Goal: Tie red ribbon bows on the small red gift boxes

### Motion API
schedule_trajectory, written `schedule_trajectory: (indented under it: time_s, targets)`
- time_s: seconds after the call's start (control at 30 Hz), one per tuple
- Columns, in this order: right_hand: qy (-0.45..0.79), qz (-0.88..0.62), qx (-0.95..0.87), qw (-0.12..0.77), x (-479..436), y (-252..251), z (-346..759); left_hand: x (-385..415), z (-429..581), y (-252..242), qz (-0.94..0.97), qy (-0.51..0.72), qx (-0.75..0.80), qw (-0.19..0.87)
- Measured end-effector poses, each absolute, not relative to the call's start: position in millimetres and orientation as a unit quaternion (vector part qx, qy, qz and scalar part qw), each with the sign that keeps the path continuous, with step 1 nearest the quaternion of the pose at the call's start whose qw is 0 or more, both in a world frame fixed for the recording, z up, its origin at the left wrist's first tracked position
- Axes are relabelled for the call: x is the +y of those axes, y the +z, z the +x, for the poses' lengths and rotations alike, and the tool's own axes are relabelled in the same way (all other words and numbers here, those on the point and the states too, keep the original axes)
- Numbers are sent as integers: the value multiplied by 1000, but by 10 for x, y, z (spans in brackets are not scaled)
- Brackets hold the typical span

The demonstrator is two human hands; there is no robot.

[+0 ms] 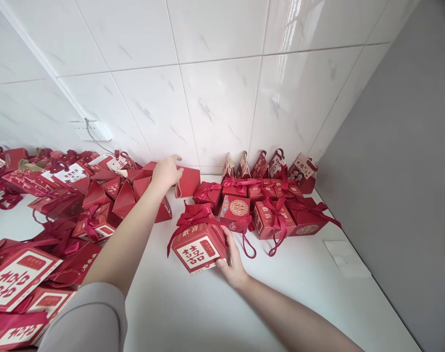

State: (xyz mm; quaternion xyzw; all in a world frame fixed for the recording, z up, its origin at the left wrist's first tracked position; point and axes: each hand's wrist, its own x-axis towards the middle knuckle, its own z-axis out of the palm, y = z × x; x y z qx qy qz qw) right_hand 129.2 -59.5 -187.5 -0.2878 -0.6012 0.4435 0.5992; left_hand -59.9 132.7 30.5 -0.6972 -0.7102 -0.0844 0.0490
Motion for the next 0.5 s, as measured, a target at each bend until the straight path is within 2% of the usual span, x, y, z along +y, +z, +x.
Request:
schedule_trajectory:
  time_s: [0.07, 0.13, 0.37, 0.5]
  targets:
    - [444, -283, -600, 603, -588, -1865, 1293, 1558, -452, 357, -711, -169, -680, 49]
    - [446, -275, -597, 608, -582, -1849, 1293, 1796, -283, 367, -728, -192, -658, 30]
    - [459, -264, -590, 610, -559, -1856, 1286, 2326, 48, 208, -720, -211, -656, -78]
    - [478, -256, -582, 606, -543, -1877, 1267, 2304, -78, 135, -691, -163, -688, -153]
